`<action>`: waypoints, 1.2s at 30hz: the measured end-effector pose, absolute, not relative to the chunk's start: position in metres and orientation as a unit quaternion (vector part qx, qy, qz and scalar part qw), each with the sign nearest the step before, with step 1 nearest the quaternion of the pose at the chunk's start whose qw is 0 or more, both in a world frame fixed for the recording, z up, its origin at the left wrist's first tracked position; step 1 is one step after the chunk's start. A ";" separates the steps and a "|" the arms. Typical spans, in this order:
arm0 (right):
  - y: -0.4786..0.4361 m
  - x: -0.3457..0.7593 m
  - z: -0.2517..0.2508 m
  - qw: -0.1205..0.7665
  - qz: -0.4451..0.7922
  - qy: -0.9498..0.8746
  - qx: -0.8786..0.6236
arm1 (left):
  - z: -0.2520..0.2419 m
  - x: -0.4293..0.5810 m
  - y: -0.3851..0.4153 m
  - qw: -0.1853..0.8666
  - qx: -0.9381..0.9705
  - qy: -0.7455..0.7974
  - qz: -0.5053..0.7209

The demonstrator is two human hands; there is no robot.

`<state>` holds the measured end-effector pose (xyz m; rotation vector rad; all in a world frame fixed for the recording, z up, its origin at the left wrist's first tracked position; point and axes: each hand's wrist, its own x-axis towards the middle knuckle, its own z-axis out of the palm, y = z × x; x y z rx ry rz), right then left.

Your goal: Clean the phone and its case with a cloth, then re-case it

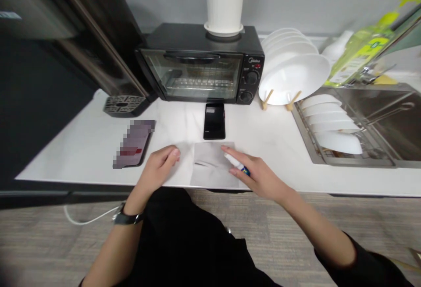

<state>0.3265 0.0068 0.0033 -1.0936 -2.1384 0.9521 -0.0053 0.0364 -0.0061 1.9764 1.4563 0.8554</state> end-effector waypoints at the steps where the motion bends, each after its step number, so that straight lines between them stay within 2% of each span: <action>1: 0.015 0.327 0.004 0.242 0.294 -0.831 -0.404 | -0.006 -0.006 0.037 0.268 0.733 0.539 0.317; 4: 0.036 0.326 0.003 0.192 0.211 -0.883 -0.372 | -0.006 -0.006 0.036 0.266 0.736 0.536 0.317; 8: 0.049 0.324 0.001 0.147 0.161 -0.916 -0.336 | -0.007 -0.007 0.036 0.267 0.737 0.535 0.316; 14: 0.051 0.324 0.004 0.169 0.132 -0.911 -0.351 | -0.007 -0.007 0.034 0.273 0.734 0.532 0.321; 27: 0.039 0.332 0.010 0.128 0.060 -0.939 -0.314 | -0.006 -0.008 0.032 0.272 0.739 0.516 0.336; 32: 0.011 0.328 0.013 0.128 -0.005 -0.956 -0.264 | 0.012 0.021 0.001 0.307 0.789 0.434 0.309; 36: -0.013 0.321 0.007 0.140 -0.016 -0.967 -0.211 | 0.021 0.055 -0.026 0.282 0.835 0.345 0.323</action>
